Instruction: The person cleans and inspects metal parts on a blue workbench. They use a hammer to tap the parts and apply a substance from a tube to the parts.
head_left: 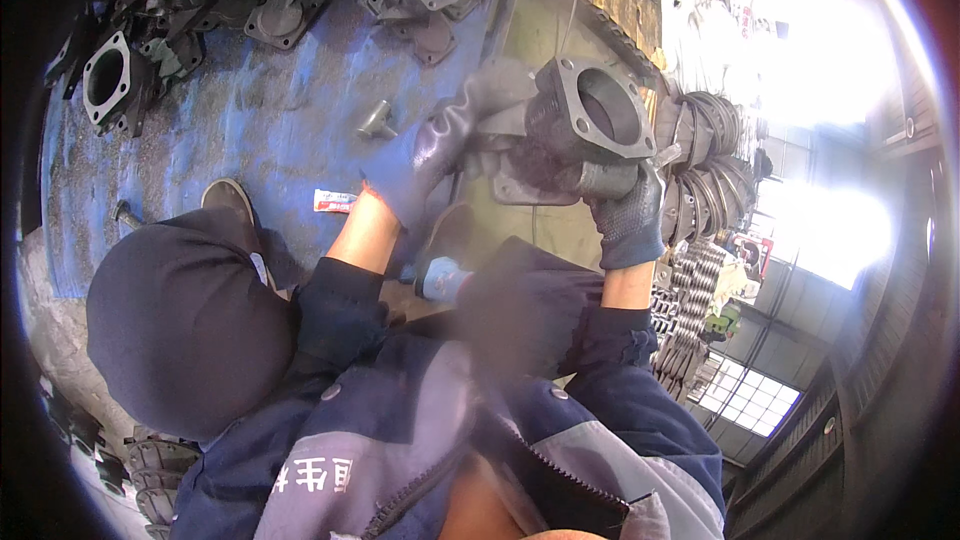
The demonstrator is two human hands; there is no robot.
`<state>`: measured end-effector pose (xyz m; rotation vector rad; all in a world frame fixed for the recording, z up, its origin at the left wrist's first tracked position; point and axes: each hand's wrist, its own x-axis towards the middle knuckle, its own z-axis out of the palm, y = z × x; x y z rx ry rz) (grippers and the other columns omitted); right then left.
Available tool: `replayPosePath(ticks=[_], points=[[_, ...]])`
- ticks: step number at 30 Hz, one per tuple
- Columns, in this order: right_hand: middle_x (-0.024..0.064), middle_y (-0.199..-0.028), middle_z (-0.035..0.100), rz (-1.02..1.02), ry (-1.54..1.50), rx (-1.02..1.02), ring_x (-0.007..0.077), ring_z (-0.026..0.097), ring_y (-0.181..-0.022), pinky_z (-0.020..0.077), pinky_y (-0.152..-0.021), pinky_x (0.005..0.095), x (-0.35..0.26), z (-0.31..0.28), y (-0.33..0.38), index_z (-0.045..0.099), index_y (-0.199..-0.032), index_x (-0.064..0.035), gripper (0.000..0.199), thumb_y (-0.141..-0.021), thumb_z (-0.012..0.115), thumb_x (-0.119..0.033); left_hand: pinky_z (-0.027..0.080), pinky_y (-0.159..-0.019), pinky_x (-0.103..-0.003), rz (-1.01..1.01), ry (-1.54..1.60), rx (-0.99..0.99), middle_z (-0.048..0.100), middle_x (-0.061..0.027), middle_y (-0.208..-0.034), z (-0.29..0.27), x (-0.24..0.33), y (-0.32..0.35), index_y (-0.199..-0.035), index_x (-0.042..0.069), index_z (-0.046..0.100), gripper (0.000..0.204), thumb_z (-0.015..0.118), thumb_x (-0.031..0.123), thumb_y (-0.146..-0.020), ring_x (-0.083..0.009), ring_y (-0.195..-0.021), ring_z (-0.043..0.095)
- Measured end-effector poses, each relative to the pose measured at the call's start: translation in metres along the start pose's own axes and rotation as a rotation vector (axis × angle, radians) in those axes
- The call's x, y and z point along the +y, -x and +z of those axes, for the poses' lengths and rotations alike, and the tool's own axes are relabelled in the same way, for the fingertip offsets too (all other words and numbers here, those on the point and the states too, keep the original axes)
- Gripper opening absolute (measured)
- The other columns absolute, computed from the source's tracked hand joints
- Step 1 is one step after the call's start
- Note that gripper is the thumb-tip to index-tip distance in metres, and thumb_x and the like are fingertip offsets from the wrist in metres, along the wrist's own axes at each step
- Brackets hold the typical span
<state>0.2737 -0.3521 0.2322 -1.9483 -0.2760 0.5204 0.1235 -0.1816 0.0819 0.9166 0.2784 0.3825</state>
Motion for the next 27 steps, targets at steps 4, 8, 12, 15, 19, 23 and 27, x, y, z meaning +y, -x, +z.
replayPosePath(ticks=[4, 8, 12, 15, 19, 23, 27], points=[[0.0119, -0.116, 0.068, -0.565, 0.992, -0.048, 0.0221, 0.067, -0.102, 0.0556, -0.086, 0.0351, 0.002, -0.013, 0.005, 0.059, -0.123, -0.0024, 0.046, -0.079, 0.073, -0.009, 0.046, -0.089, -0.041, 0.036, 0.062, -0.031, 0.050, -0.0204, -0.131, 0.003, -0.011, -0.004, -0.137, 0.001, 0.044, 0.046, 0.050, 0.018, -0.094, -0.0325, -0.115, 0.052], [0.0110, -0.107, 0.070, -0.433, 0.602, -0.133, 0.0184, 0.068, -0.094, 0.0553, -0.079, 0.0307, -0.006, -0.015, 0.004, 0.060, -0.120, -0.0003, 0.054, -0.070, 0.077, -0.001, 0.045, -0.092, -0.040, -0.014, 0.615, -0.125, 0.047, -0.0187, -0.138, -0.002, -0.040, -0.010, -0.141, 0.001, 0.041, 0.050, 0.050, 0.016, -0.094, -0.0300, -0.121, 0.050], [0.0113, -0.096, 0.068, 0.044, -0.336, -0.279, 0.0153, 0.065, -0.077, 0.0534, -0.064, 0.0287, -0.019, 0.000, 0.008, 0.058, -0.124, 0.0020, 0.044, -0.093, 0.065, -0.029, 0.044, -0.094, -0.040, -0.366, 2.328, -0.488, 0.044, -0.0170, -0.144, -0.017, -0.077, -0.012, -0.145, 0.001, 0.038, 0.054, 0.050, 0.014, -0.094, -0.0275, -0.127, 0.048], [0.0112, -0.086, 0.066, -0.070, -0.003, -0.103, 0.0133, 0.060, -0.064, 0.0496, -0.054, 0.0259, -0.023, 0.012, 0.014, 0.056, -0.128, 0.0034, 0.051, -0.098, 0.058, -0.038, 0.044, -0.096, -0.039, -0.325, 2.397, -0.444, 0.043, -0.0170, -0.148, -0.034, -0.094, -0.012, -0.148, 0.001, 0.035, 0.059, 0.051, 0.012, -0.092, -0.0267, -0.130, 0.046], [0.0114, -0.078, 0.064, 0.042, -0.159, -0.235, 0.0123, 0.054, -0.051, 0.0445, -0.046, 0.0226, -0.024, 0.014, 0.013, 0.054, -0.130, 0.0046, 0.049, -0.101, 0.055, -0.035, 0.043, -0.098, -0.037, -0.223, 2.192, -0.221, 0.043, -0.0176, -0.149, -0.043, -0.094, -0.010, -0.150, 0.002, 0.033, 0.063, 0.053, 0.010, -0.091, -0.0253, -0.131, 0.047], [0.0120, -0.077, 0.065, 0.017, -0.125, -0.270, 0.0122, 0.053, -0.048, 0.0421, -0.043, 0.0220, -0.014, 0.018, 0.015, 0.053, -0.132, 0.0048, 0.050, -0.100, 0.054, -0.034, 0.042, -0.100, -0.031, -0.052, 0.729, 0.175, 0.040, -0.0125, -0.154, -0.037, -0.080, -0.002, -0.153, 0.003, 0.031, 0.060, 0.050, 0.018, -0.098, -0.0162, -0.130, 0.047], [0.0134, -0.096, 0.065, 0.115, -0.543, -0.485, 0.0161, 0.058, -0.071, 0.0457, -0.060, 0.0258, -0.011, 0.035, 0.015, 0.049, -0.136, 0.0035, 0.054, -0.097, 0.055, -0.033, 0.041, -0.101, -0.028, 0.015, 0.340, 0.305, 0.041, -0.0108, -0.153, -0.033, -0.065, 0.004, -0.151, 0.004, 0.034, 0.058, 0.047, 0.029, -0.101, -0.0144, -0.129, 0.046]])
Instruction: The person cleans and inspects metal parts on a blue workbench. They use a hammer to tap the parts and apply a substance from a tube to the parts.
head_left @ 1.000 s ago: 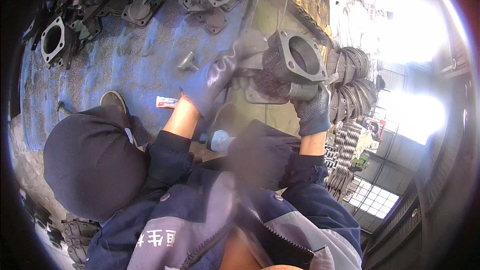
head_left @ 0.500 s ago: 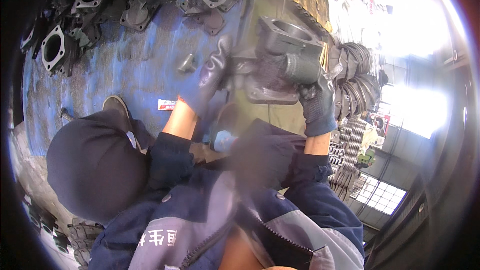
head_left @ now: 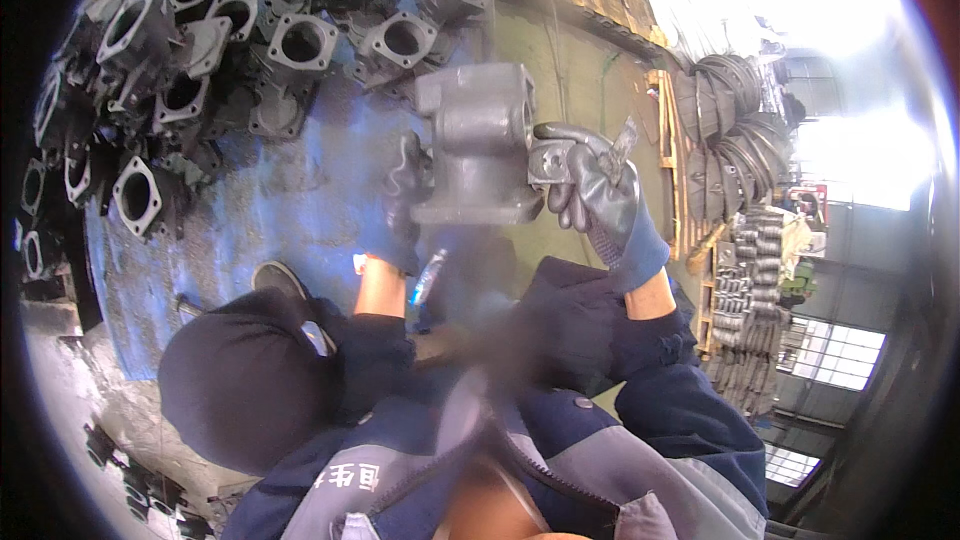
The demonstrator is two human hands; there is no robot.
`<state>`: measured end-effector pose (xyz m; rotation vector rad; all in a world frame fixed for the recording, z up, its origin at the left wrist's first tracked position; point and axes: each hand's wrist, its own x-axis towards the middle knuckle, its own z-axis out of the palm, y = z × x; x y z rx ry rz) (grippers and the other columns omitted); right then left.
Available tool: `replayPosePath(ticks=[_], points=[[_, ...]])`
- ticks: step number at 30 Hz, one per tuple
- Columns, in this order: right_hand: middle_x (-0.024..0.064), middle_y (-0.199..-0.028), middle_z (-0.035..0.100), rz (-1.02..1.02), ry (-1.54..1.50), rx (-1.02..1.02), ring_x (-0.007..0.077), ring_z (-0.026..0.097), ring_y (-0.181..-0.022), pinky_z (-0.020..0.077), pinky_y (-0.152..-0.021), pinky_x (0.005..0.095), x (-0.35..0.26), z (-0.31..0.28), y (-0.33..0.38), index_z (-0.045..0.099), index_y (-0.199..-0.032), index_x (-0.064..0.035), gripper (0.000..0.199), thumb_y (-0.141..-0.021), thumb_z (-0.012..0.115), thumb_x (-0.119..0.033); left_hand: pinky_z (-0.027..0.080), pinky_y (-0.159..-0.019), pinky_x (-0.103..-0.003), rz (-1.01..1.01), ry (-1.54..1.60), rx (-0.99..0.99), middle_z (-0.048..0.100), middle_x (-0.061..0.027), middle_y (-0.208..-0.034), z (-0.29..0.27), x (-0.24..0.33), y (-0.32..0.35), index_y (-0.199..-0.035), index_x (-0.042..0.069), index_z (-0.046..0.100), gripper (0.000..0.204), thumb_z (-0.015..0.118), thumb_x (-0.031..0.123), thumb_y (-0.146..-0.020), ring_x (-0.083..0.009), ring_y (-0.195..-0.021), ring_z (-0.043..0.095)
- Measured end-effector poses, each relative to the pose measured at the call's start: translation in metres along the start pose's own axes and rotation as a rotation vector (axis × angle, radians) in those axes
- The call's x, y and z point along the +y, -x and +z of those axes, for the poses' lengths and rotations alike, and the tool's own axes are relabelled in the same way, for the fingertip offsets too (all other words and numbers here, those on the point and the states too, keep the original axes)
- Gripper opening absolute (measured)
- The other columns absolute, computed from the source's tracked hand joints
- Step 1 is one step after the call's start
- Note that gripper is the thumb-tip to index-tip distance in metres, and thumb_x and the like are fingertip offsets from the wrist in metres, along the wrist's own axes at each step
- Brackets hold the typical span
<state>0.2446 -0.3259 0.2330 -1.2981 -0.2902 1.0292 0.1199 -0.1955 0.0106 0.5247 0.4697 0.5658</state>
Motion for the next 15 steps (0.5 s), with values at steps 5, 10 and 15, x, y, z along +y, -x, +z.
replayPosePath(ticks=[5, 10, 15], points=[[0.0132, -0.119, 0.063, -0.099, 0.567, -0.037, 0.0219, 0.063, -0.108, 0.0542, -0.091, 0.0325, 0.007, 0.024, 0.001, 0.050, -0.134, -0.0009, 0.042, -0.093, 0.058, -0.005, 0.041, -0.099, -0.028, -0.034, -0.196, 0.007, 0.043, -0.0110, -0.150, 0.001, 0.008, 0.000, -0.150, 0.004, 0.036, 0.057, 0.047, 0.032, -0.101, -0.0145, -0.126, 0.048], [0.0044, -0.095, 0.064, -0.262, 0.797, 0.009, 0.0056, 0.053, -0.069, 0.0435, -0.057, 0.0185, 0.018, 0.048, 0.011, 0.051, -0.133, -0.0044, 0.038, -0.098, 0.054, -0.017, 0.042, -0.097, -0.028, -0.029, -0.257, -0.013, 0.046, -0.0113, -0.147, 0.008, 0.007, 0.003, -0.148, 0.004, 0.039, 0.057, 0.047, 0.035, -0.100, -0.0146, -0.124, 0.049], [0.0018, -0.092, 0.061, -0.290, 0.801, -0.095, 0.0056, 0.052, -0.071, 0.0453, -0.061, 0.0208, 0.021, 0.066, 0.019, 0.051, -0.132, -0.0036, 0.035, -0.099, 0.052, -0.014, 0.043, -0.095, -0.027, -0.033, -0.280, -0.033, 0.048, -0.0115, -0.144, 0.017, 0.008, 0.014, -0.146, 0.004, 0.041, 0.057, 0.047, 0.038, -0.100, -0.0147, -0.121, 0.051]])
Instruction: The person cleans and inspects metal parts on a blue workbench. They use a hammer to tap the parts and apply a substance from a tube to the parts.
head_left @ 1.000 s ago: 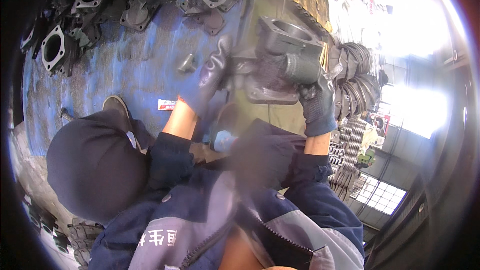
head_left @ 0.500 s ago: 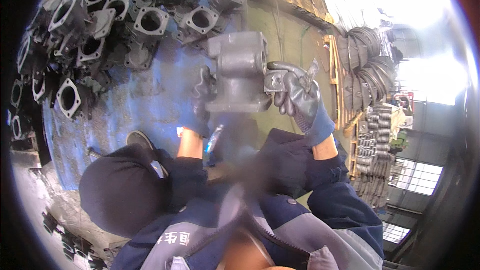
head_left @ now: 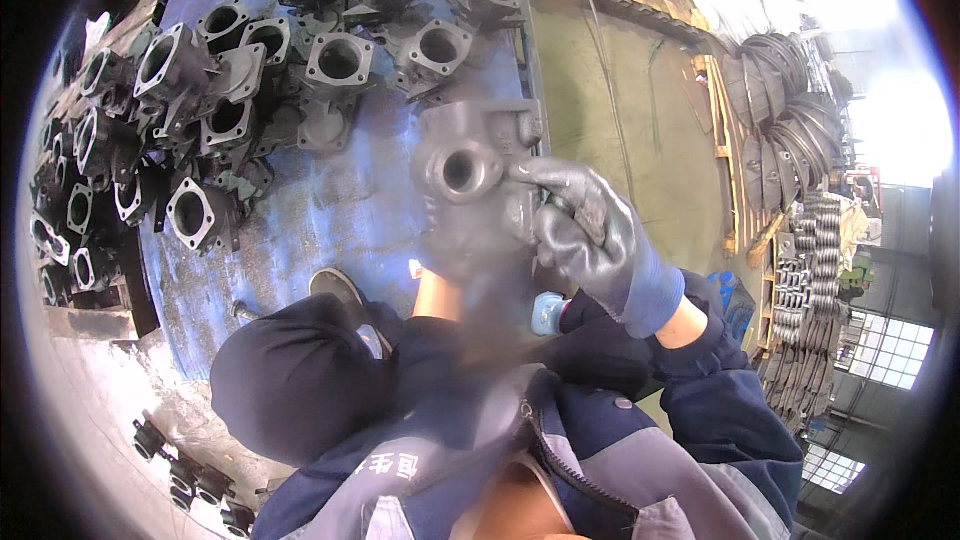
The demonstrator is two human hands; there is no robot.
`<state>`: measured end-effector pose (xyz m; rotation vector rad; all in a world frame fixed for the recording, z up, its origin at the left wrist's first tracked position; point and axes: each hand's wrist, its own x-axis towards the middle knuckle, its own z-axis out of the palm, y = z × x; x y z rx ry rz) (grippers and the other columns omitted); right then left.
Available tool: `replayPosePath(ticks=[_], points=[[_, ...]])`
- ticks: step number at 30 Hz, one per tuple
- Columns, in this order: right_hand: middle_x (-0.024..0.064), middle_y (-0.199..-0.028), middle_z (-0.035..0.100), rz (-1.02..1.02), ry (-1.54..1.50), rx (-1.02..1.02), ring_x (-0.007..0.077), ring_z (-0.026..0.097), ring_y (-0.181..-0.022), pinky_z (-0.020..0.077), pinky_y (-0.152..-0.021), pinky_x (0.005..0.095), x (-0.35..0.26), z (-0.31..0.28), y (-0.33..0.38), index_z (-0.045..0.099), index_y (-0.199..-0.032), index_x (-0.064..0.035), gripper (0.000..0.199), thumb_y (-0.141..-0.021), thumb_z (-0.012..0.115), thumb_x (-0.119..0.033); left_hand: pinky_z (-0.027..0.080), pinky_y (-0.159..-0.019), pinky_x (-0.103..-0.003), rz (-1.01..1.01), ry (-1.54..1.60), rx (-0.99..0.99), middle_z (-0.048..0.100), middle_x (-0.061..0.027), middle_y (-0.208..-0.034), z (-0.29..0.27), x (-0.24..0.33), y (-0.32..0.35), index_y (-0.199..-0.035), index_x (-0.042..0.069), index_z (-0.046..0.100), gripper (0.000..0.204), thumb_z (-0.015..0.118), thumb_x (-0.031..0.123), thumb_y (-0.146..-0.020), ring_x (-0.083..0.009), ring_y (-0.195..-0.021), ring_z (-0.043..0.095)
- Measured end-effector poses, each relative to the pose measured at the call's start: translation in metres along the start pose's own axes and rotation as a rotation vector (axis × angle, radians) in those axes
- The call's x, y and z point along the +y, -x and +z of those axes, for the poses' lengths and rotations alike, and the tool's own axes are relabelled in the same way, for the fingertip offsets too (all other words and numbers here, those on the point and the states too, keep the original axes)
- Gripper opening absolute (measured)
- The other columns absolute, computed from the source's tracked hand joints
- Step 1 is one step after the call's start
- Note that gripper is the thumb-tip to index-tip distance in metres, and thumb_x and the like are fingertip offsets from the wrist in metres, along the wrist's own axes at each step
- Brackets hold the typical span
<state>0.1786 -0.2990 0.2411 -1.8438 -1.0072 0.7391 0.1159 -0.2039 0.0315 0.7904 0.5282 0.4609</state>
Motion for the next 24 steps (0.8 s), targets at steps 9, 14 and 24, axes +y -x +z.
replayPosePath(ticks=[9, 14, 24], points=[[0.0017, -0.092, 0.060, 0.319, -0.451, 0.018, 0.0080, 0.052, -0.076, 0.0477, -0.069, 0.0260, -0.004, 0.022, 0.013, 0.045, -0.135, -0.0026, 0.039, -0.099, 0.057, -0.016, 0.045, -0.092, -0.027, -0.017, -0.013, -0.005, 0.052, -0.0119, -0.138, 0.003, 0.008, 0.017, -0.143, 0.005, 0.045, 0.058, 0.048, 0.043, -0.100, -0.0148, -0.116, 0.054], [0.0042, -0.096, 0.061, -0.077, -0.031, -0.084, 0.0094, 0.054, -0.080, 0.0487, -0.072, 0.0274, 0.000, 0.023, 0.014, 0.045, -0.134, -0.0014, 0.039, -0.100, 0.056, -0.015, 0.046, -0.090, -0.026, -0.036, -0.002, -0.022, 0.054, -0.0122, -0.135, 0.003, 0.010, 0.024, -0.142, 0.005, 0.047, 0.059, 0.048, 0.046, -0.100, -0.0149, -0.114, 0.055], [0.0072, -0.100, 0.066, 0.089, 0.214, 0.163, 0.0102, 0.060, -0.077, 0.0501, -0.069, 0.0251, -0.006, 0.004, 0.001, 0.059, -0.122, -0.0028, 0.028, -0.099, 0.053, -0.018, 0.048, -0.086, -0.025, 0.153, 0.335, -0.060, 0.059, -0.0126, -0.129, 0.001, 0.008, -0.003, -0.138, 0.005, 0.052, 0.061, 0.048, 0.052, -0.099, -0.0151, -0.108, 0.058]])
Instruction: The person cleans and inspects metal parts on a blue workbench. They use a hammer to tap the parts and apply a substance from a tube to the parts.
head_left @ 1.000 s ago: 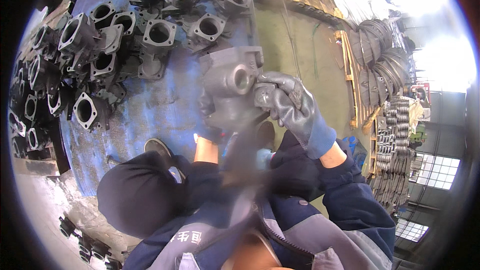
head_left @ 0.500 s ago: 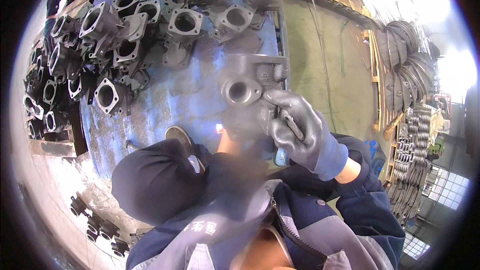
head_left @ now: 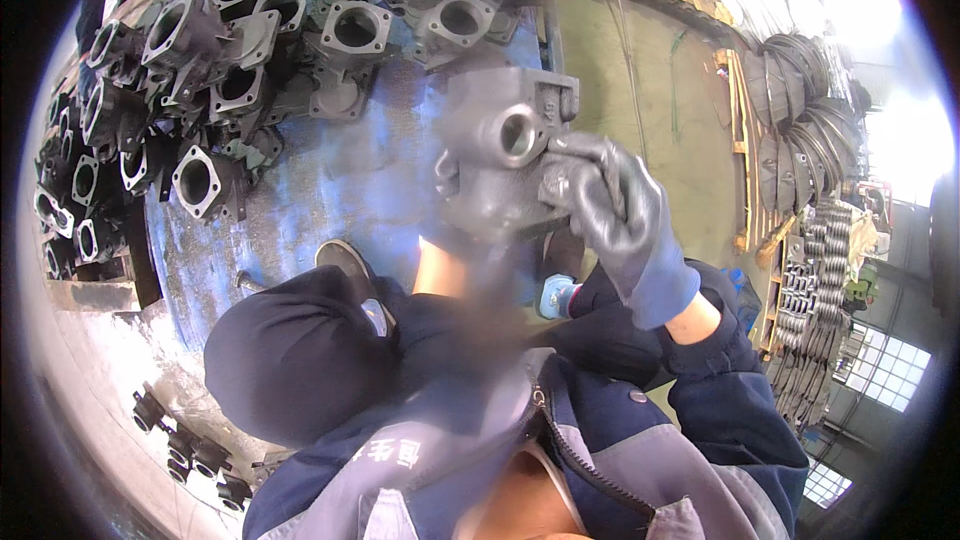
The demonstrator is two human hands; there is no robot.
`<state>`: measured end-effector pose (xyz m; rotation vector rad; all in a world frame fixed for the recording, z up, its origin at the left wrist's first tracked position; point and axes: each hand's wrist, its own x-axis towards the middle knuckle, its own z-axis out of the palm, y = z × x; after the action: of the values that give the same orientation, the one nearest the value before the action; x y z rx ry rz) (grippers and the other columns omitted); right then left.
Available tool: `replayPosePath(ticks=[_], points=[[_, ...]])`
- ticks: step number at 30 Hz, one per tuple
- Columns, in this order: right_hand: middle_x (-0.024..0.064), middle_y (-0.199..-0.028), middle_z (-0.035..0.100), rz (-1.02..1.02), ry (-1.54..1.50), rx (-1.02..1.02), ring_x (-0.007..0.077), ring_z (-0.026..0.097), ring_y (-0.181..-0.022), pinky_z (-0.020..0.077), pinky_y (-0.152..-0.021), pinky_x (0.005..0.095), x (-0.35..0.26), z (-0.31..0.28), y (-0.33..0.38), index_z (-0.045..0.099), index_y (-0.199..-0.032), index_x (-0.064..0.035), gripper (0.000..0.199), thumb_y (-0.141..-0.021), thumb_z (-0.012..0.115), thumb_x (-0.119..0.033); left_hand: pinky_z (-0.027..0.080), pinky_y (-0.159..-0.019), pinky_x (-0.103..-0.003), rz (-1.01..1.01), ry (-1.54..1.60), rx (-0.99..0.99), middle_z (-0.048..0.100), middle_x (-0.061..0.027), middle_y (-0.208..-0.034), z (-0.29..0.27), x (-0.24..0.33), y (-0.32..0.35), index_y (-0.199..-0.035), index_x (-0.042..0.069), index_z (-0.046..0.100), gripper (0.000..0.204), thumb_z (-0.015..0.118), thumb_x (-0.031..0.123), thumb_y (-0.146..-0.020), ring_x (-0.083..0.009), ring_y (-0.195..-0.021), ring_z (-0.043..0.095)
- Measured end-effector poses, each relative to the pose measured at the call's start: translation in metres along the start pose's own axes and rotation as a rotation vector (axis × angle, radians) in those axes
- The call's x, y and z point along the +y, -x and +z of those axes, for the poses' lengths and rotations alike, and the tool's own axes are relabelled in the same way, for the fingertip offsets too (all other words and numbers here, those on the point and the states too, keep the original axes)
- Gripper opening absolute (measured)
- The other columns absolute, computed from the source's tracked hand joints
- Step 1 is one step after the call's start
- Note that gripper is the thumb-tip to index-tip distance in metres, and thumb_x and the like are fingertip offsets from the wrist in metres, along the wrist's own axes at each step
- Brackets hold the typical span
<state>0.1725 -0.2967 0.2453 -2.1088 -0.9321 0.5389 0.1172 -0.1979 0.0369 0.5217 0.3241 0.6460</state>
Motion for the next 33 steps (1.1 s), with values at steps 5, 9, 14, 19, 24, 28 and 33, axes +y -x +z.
replayPosePath(ticks=[5, 9, 14, 19, 24, 28, 33], points=[[0.0066, -0.097, 0.066, 0.420, -0.322, 0.162, 0.0139, 0.061, -0.072, 0.0491, -0.059, 0.0251, 0.028, -0.006, -0.023, 0.063, -0.112, -0.0062, 0.021, -0.094, 0.062, -0.015, 0.048, -0.064, -0.024, -0.298, -0.072, 0.171, 0.063, -0.0070, -0.098, -0.012, 0.019, -0.006, -0.118, 0.011, 0.060, 0.056, 0.052, 0.061, -0.094, -0.0130, -0.080, 0.061], [0.0004, -0.069, 0.058, 0.631, -0.528, 0.172, 0.0052, 0.044, -0.044, 0.0367, -0.040, 0.0215, 0.049, -0.009, -0.031, 0.062, -0.104, -0.0074, 0.024, -0.097, 0.056, -0.029, 0.027, -0.044, -0.022, -0.461, -0.134, 0.179, 0.054, 0.0036, -0.073, -0.017, 0.029, -0.006, -0.101, 0.013, 0.062, 0.064, 0.051, 0.075, -0.087, -0.0058, -0.051, 0.042], [-0.0015, -0.058, 0.048, 0.952, -0.609, 0.113, 0.0092, 0.038, -0.042, 0.0373, -0.044, 0.0280, 0.085, 0.007, -0.043, 0.056, -0.082, -0.0153, 0.027, -0.097, 0.051, -0.037, 0.027, -0.046, -0.023, -0.436, -0.053, 0.213, 0.046, 0.0075, -0.062, -0.031, 0.033, -0.003, -0.093, 0.019, 0.062, 0.057, 0.048, 0.075, -0.089, -0.0059, -0.049, 0.036], [0.0025, -0.065, 0.049, 0.619, -0.343, -0.193, 0.0166, 0.043, -0.052, 0.0403, -0.052, 0.0318, 0.170, 0.051, -0.049, 0.053, -0.081, -0.0119, 0.027, -0.095, 0.054, -0.035, 0.028, -0.046, -0.024, -0.457, -0.135, 0.424, 0.043, 0.0067, -0.057, -0.057, 0.036, -0.001, -0.075, 0.019, 0.054, 0.054, 0.048, 0.069, -0.092, -0.0073, -0.048, 0.035], [0.0158, -0.093, 0.062, 0.111, 0.327, -0.301, 0.0308, 0.060, -0.085, 0.0500, -0.074, 0.0389, 0.282, 0.130, -0.058, 0.060, -0.104, -0.0048, 0.041, -0.078, 0.072, -0.034, 0.037, -0.048, -0.026, -0.525, -0.204, 0.642, 0.045, 0.0030, -0.058, -0.085, 0.055, 0.000, -0.071, 0.017, 0.049, 0.046, 0.053, 0.058, -0.094, -0.0107, -0.050, 0.040], [0.0041, -0.071, 0.051, 0.145, -0.181, -0.213, 0.0193, 0.046, -0.054, 0.0400, -0.050, 0.0346, 0.326, 0.181, -0.061, 0.056, -0.094, -0.0136, 0.024, -0.096, 0.052, -0.037, 0.041, -0.054, -0.027, -0.491, -0.193, 0.731, 0.051, -0.0001, -0.068, -0.100, 0.068, -0.001, -0.086, 0.012, 0.052, 0.047, 0.051, 0.057, -0.095, -0.0127, -0.057, 0.046], [0.0079, -0.081, 0.061, 0.196, -0.096, -0.118, 0.0224, 0.055, -0.061, 0.0452, -0.055, 0.0388, 0.304, 0.187, -0.072, 0.058, -0.099, -0.0089, 0.026, -0.097, 0.049, -0.033, 0.046, -0.061, -0.028, -0.389, -0.197, 0.803, 0.059, -0.0039, -0.080, -0.113, 0.064, -0.013, -0.104, 0.005, 0.057, 0.054, 0.048, 0.057, -0.096, -0.0152, -0.067, 0.053]])
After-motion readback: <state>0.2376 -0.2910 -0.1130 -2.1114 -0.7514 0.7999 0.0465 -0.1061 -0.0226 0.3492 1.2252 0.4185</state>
